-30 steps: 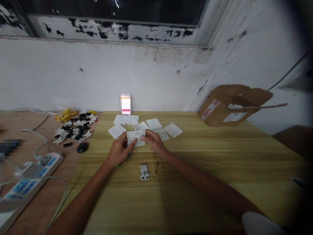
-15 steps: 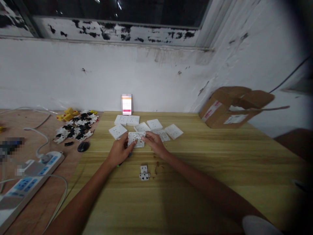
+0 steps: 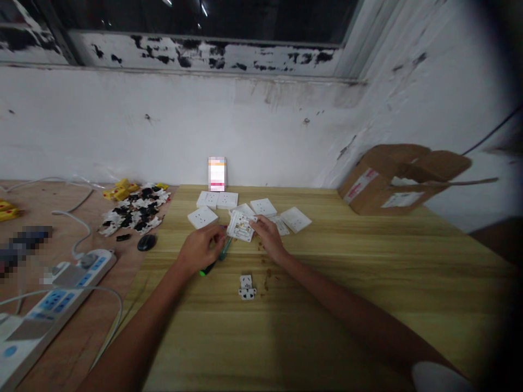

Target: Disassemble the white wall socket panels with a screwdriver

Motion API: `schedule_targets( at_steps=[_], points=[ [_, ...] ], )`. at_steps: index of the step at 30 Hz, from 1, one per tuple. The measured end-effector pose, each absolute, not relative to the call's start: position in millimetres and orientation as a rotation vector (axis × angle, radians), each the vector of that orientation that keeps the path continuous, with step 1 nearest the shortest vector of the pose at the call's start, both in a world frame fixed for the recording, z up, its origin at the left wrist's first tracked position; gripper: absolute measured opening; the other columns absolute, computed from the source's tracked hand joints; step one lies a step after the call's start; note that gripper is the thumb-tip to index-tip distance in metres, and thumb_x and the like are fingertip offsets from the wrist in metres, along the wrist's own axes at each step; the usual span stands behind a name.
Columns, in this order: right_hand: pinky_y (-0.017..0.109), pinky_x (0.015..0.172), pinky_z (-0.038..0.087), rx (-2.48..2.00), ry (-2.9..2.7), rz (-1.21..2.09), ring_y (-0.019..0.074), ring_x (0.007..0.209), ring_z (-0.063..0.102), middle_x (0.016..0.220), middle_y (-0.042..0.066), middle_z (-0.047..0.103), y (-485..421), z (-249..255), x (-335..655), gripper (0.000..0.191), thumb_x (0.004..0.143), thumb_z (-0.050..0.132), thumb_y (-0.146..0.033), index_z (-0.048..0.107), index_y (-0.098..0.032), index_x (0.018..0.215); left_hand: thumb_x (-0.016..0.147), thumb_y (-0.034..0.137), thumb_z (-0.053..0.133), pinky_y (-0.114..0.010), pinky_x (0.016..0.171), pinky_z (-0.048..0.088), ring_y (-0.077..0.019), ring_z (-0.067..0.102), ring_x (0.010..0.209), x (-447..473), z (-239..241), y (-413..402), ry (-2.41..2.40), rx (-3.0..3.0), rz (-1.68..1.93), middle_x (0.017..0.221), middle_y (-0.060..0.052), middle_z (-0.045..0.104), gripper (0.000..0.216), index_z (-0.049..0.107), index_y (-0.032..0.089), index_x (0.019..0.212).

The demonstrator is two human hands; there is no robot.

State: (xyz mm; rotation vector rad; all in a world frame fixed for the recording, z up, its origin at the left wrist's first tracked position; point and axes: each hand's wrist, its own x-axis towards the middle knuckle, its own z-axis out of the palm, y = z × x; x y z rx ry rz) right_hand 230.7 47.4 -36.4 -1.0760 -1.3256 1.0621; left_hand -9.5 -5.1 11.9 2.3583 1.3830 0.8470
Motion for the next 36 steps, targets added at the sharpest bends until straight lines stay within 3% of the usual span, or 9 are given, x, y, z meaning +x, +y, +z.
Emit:
schedule_targets(
  at_steps=[9,18,26,33,36],
  points=[
    [0.029,0.065,0.051,-1.099,-1.332,1.003,0.0193,0.073,0.064,0.076,0.000,0.068,47,-39,232,0.033,0.081,0.073,-0.052,0.067,-0.021,0.088,0.092,0.035,0.064,-0.040,0.081,0.055,-0.0299,0.067,0.097,2,4,-12,1.467,2.602,0.503,0.111,-0.014,0.069,0.015,0.068,0.021,0.097],
    [0.028,0.066,0.049,-1.062,-1.341,0.976,0.0179,0.072,0.060,0.071,-0.002,0.061,41,-30,230,0.029,0.084,0.071,-0.048,0.065,-0.020,0.086,0.093,0.034,0.061,-0.039,0.081,0.054,-0.0289,0.067,0.098,10,-5,-9,1.583,2.556,0.384,0.109,-0.014,0.068,0.016,0.067,0.019,0.093],
    [0.029,0.073,0.055,-0.955,-1.129,1.094,0.0186,0.077,0.066,0.082,-0.001,0.070,47,-42,232,0.034,0.079,0.078,-0.051,0.068,-0.022,0.093,0.086,0.031,0.066,-0.033,0.076,0.048,-0.0212,0.063,0.082,3,-5,0,1.612,2.287,0.586,0.089,-0.006,0.066,0.012,0.065,0.021,0.079],
    [0.035,0.075,0.060,-0.894,-1.006,1.217,0.0226,0.086,0.073,0.094,0.001,0.075,50,-48,235,0.047,0.080,0.079,-0.047,0.067,-0.028,0.121,0.090,0.033,0.061,-0.030,0.068,0.040,-0.0190,0.057,0.075,-17,3,7,1.590,2.175,0.878,0.081,-0.003,0.062,0.017,0.061,0.020,0.079],
    [0.034,0.077,0.060,-0.883,-1.042,1.234,0.0227,0.090,0.072,0.098,0.000,0.076,50,-48,236,0.051,0.078,0.081,-0.044,0.067,-0.030,0.125,0.095,0.037,0.057,-0.029,0.068,0.041,-0.0180,0.058,0.076,-24,6,9,1.523,2.035,1.012,0.081,-0.002,0.064,0.021,0.060,0.020,0.084]
  ],
)
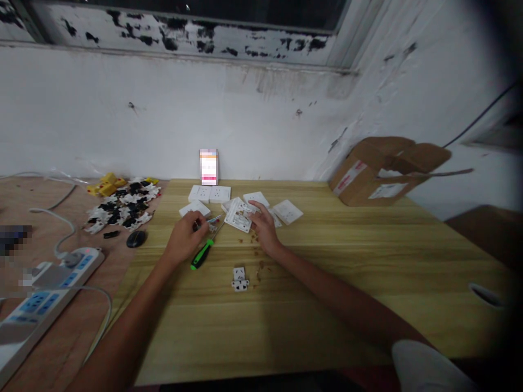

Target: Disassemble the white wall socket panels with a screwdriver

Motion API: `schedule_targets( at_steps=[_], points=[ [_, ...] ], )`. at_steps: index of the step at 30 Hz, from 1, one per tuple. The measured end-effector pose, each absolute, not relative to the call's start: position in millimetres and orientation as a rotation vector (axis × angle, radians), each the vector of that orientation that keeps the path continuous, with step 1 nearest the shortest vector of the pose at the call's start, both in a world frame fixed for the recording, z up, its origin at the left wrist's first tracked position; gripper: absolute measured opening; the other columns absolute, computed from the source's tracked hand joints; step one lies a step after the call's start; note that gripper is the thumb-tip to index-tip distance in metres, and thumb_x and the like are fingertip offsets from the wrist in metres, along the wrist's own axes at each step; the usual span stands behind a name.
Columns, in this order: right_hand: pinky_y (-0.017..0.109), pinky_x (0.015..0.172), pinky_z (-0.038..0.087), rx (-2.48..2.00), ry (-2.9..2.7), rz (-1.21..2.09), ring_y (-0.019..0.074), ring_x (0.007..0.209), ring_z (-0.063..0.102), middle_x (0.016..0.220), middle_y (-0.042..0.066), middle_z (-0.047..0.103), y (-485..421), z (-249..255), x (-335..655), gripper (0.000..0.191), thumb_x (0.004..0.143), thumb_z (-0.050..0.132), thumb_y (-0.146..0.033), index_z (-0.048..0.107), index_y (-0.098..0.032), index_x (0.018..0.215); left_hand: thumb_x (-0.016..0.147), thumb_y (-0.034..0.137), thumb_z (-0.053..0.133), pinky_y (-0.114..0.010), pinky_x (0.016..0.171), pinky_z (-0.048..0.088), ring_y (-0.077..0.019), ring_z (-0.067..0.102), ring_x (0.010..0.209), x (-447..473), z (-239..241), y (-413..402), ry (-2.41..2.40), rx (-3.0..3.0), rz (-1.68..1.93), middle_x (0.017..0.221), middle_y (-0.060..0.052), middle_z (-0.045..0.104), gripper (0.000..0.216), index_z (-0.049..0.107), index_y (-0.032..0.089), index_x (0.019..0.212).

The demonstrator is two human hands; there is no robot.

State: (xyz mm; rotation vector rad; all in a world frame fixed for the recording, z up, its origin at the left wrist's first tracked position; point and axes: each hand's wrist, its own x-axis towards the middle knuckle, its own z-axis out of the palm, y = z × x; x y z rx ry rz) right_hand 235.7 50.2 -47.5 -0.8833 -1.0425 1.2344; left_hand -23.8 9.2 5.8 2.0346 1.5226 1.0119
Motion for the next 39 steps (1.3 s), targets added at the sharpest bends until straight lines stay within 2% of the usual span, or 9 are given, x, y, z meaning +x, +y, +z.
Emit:
schedule_targets(
  at_steps=[4,7,12,15,17,25,39],
  points=[
    [0.034,0.079,0.060,-0.874,-1.063,1.263,0.0228,0.094,0.071,0.104,0.002,0.076,50,-46,234,0.049,0.076,0.084,-0.041,0.071,-0.029,0.122,0.100,0.046,0.052,-0.026,0.063,0.044,-0.0144,0.058,0.065,-22,5,9,1.334,1.743,1.105,0.079,0.001,0.068,0.025,0.057,0.021,0.096],
    [0.033,0.076,0.059,-0.874,-1.044,1.271,0.0215,0.090,0.071,0.100,0.001,0.076,51,-47,233,0.048,0.075,0.084,-0.040,0.072,-0.028,0.120,0.099,0.049,0.055,-0.025,0.057,0.042,-0.0131,0.055,0.057,-16,2,6,1.253,1.668,1.107,0.079,0.001,0.070,0.029,0.057,0.022,0.108],
    [0.030,0.072,0.058,-0.925,-1.045,1.242,0.0194,0.085,0.069,0.094,0.000,0.074,53,-49,233,0.042,0.076,0.083,-0.041,0.073,-0.028,0.114,0.102,0.046,0.051,-0.028,0.064,0.045,-0.0176,0.062,0.068,-9,5,0,1.313,1.844,1.037,0.077,-0.001,0.069,0.035,0.065,0.019,0.120],
    [0.029,0.070,0.057,-0.938,-1.061,1.252,0.0191,0.083,0.069,0.093,-0.001,0.073,53,-50,234,0.041,0.075,0.083,-0.041,0.072,-0.028,0.112,0.102,0.043,0.050,-0.032,0.077,0.048,-0.0216,0.067,0.084,-8,9,-2,1.347,1.944,1.046,0.097,-0.006,0.076,0.036,0.069,0.018,0.121],
    [0.027,0.068,0.056,-0.925,-1.070,1.277,0.0183,0.081,0.069,0.092,-0.001,0.072,52,-49,233,0.041,0.074,0.083,-0.041,0.072,-0.027,0.111,0.102,0.043,0.050,-0.033,0.081,0.048,-0.0228,0.068,0.090,-8,11,-2,1.363,1.979,1.046,0.105,-0.006,0.076,0.036,0.070,0.019,0.121],
    [0.027,0.067,0.054,-0.939,-1.038,1.312,0.0177,0.077,0.068,0.089,-0.002,0.072,49,-43,232,0.038,0.072,0.082,-0.040,0.071,-0.026,0.105,0.103,0.043,0.049,-0.033,0.082,0.049,-0.0222,0.069,0.091,-4,10,-5,1.326,2.018,1.053,0.108,-0.006,0.077,0.036,0.070,0.020,0.121],
    [0.028,0.063,0.053,-0.938,-1.012,1.367,0.0194,0.074,0.069,0.084,-0.002,0.074,50,-43,234,0.040,0.070,0.082,-0.041,0.073,-0.025,0.106,0.103,0.045,0.049,-0.030,0.075,0.048,-0.0201,0.065,0.077,-3,10,-5,1.343,2.024,1.064,0.094,-0.004,0.076,0.039,0.072,0.018,0.119]
  ],
)
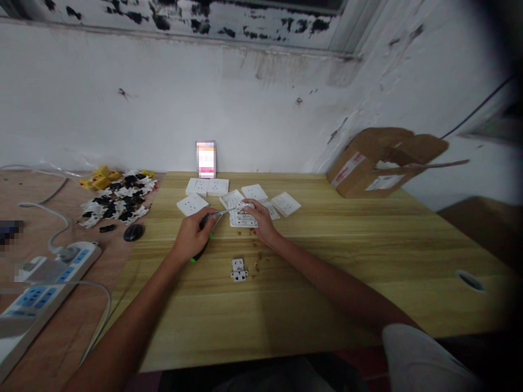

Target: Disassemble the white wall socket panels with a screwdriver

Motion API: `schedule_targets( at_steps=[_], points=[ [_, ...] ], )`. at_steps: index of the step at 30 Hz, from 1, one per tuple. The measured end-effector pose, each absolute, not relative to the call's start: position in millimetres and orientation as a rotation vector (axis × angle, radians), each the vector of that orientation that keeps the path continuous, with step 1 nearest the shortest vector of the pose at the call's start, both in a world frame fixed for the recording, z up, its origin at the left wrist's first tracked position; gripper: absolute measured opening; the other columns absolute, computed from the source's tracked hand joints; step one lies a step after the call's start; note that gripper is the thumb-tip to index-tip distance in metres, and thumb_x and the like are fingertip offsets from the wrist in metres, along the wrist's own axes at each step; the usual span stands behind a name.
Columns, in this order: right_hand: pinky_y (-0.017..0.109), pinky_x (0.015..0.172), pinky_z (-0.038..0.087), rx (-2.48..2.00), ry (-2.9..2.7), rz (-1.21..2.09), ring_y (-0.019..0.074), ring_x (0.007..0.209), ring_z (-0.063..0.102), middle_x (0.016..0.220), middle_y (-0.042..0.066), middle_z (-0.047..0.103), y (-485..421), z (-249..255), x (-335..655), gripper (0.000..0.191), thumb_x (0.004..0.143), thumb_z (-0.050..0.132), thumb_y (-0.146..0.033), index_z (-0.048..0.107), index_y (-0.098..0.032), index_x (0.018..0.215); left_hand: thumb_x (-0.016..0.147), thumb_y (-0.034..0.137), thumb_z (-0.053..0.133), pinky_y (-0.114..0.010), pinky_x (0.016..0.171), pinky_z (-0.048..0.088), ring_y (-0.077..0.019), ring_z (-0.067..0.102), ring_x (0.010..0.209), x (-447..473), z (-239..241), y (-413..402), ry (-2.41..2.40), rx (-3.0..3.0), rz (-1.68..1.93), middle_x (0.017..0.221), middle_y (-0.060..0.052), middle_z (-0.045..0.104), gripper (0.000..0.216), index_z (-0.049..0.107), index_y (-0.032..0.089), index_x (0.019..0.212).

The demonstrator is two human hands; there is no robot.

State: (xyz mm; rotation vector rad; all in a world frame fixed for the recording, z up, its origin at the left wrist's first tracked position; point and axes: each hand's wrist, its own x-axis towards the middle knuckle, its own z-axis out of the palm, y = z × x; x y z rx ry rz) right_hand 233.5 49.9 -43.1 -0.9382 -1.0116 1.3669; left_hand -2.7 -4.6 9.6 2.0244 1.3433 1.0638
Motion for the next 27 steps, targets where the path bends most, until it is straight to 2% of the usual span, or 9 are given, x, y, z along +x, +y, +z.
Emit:
schedule_targets(
  at_steps=[6,13,20,27],
  points=[
    [0.027,0.065,0.052,-0.899,-0.998,1.434,0.0180,0.073,0.069,0.085,-0.001,0.076,50,-42,235,0.039,0.070,0.082,-0.037,0.076,-0.024,0.106,0.102,0.042,0.051,-0.035,0.093,0.051,-0.0246,0.069,0.104,-6,10,-3,1.292,2.058,1.109,0.122,-0.009,0.075,0.037,0.072,0.019,0.123],
    [0.027,0.065,0.052,-0.853,-1.009,1.478,0.0172,0.073,0.068,0.088,-0.001,0.075,49,-40,238,0.039,0.071,0.081,-0.038,0.075,-0.024,0.107,0.104,0.038,0.050,-0.037,0.101,0.050,-0.0249,0.068,0.113,-5,11,-5,1.235,2.138,1.146,0.124,-0.010,0.073,0.034,0.070,0.019,0.124],
    [0.026,0.064,0.053,-0.810,-1.098,1.494,0.0171,0.073,0.068,0.090,0.000,0.074,47,-38,241,0.033,0.077,0.076,-0.037,0.076,-0.024,0.107,0.105,0.038,0.047,-0.035,0.092,0.052,-0.0228,0.068,0.099,-4,15,-7,1.204,2.223,1.141,0.115,-0.011,0.073,0.035,0.069,0.020,0.125],
    [0.025,0.055,0.053,-0.783,-1.110,1.578,0.0156,0.064,0.065,0.085,0.001,0.073,46,-40,244,0.039,0.077,0.076,-0.037,0.073,-0.021,0.113,0.104,0.040,0.048,-0.035,0.091,0.051,-0.0236,0.068,0.101,-8,17,-6,1.180,2.193,1.119,0.115,-0.010,0.074,0.035,0.070,0.021,0.124]
  ],
)
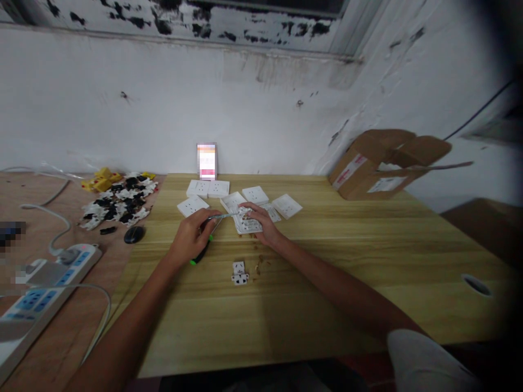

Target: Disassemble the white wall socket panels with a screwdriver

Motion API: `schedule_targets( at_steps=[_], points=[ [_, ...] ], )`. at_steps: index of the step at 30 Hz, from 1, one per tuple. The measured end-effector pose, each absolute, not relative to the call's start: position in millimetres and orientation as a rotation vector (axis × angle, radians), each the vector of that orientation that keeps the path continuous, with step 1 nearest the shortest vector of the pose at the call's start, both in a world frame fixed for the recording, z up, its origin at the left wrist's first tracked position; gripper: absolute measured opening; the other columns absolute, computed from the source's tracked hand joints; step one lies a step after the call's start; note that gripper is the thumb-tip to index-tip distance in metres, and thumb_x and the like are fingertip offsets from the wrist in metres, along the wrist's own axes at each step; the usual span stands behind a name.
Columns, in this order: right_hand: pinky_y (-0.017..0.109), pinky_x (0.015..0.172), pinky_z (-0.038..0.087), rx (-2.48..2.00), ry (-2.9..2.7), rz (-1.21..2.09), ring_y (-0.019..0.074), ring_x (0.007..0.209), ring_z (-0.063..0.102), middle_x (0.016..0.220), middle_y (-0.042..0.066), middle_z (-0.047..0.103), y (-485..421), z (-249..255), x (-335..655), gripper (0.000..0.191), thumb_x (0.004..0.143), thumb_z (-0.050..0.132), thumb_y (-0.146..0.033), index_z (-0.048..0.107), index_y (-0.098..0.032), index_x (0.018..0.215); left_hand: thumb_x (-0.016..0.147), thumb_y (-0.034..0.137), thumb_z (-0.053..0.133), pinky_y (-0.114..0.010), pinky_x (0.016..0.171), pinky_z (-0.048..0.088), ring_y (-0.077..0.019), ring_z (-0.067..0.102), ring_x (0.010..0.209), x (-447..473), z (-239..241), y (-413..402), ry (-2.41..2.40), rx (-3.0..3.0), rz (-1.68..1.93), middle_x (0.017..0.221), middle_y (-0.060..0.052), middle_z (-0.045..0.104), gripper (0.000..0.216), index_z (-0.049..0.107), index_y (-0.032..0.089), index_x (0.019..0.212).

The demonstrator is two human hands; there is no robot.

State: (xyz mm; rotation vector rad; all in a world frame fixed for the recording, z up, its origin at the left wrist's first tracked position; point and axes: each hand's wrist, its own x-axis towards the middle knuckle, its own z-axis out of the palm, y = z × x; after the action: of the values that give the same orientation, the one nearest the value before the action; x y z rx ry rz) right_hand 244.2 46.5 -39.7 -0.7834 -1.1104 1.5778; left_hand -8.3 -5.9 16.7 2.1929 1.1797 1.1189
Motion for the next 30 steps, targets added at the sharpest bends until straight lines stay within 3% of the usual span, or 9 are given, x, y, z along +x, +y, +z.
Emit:
schedule_targets(
  at_steps=[14,30],
  points=[
    [0.023,0.051,0.043,-0.781,-1.118,1.620,0.0139,0.058,0.060,0.074,-0.001,0.069,43.3,-32.5,243.0,0.037,0.072,0.076,-0.034,0.075,-0.020,0.106,0.104,0.035,0.050,-0.035,0.088,0.051,-0.0233,0.068,0.097,-7.0,16.6,-7.1,1.122,2.233,1.099,0.108,-0.010,0.074,0.032,0.072,0.021,0.123],
    [0.024,0.051,0.052,-0.767,-1.090,1.645,0.0140,0.058,0.061,0.077,0.000,0.069,43.8,-33.0,243.8,0.039,0.073,0.077,-0.033,0.073,-0.019,0.109,0.105,0.035,0.048,-0.034,0.089,0.051,-0.0226,0.067,0.098,-9.8,19.0,-7.7,1.164,2.271,1.121,0.108,-0.010,0.072,0.033,0.070,0.020,0.125]
  ],
)
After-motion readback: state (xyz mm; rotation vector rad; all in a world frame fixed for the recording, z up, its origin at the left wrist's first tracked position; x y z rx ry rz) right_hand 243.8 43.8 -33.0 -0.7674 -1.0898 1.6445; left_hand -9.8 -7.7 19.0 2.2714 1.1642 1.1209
